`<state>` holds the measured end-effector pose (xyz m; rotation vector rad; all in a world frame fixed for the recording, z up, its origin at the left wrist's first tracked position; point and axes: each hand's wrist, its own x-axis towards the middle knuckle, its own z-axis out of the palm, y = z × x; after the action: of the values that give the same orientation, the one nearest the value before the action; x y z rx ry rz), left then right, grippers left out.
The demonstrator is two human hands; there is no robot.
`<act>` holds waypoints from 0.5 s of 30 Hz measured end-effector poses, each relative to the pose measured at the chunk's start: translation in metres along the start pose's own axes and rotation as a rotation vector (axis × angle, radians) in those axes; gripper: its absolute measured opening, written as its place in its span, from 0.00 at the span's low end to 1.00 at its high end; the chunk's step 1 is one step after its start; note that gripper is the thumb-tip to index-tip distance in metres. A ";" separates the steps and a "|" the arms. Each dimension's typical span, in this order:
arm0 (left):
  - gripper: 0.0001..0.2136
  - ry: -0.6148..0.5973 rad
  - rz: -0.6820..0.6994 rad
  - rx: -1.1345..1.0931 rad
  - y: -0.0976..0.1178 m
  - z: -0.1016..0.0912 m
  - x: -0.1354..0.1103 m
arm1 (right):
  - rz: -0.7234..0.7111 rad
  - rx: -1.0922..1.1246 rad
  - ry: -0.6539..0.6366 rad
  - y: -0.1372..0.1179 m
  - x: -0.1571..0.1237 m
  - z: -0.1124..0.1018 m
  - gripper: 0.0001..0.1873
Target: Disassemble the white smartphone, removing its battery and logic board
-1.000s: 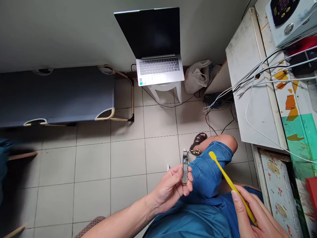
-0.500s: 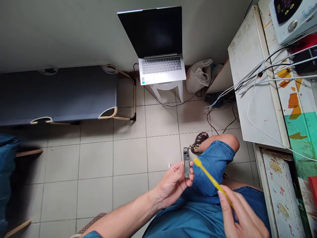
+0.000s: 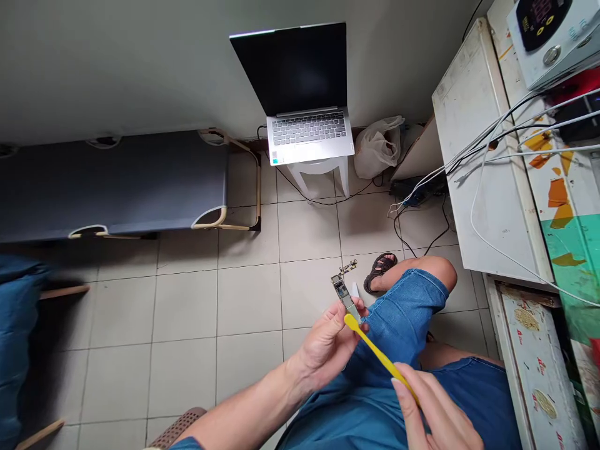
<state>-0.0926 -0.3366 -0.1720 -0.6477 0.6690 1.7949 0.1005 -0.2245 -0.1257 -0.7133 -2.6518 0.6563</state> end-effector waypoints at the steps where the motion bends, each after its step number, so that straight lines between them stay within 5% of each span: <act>1: 0.18 -0.004 0.008 -0.004 0.000 0.000 0.000 | -0.005 -0.006 0.000 0.000 0.000 0.001 0.10; 12: 0.17 -0.010 0.010 0.007 0.007 0.006 0.000 | 0.087 -0.155 0.103 0.000 0.001 0.001 0.10; 15: 0.17 -0.053 0.015 0.040 0.006 0.010 0.000 | 0.017 -0.041 0.047 0.001 0.005 -0.001 0.08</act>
<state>-0.0999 -0.3313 -0.1642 -0.5672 0.6739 1.8022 0.0968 -0.2206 -0.1241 -0.7533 -2.6260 0.5843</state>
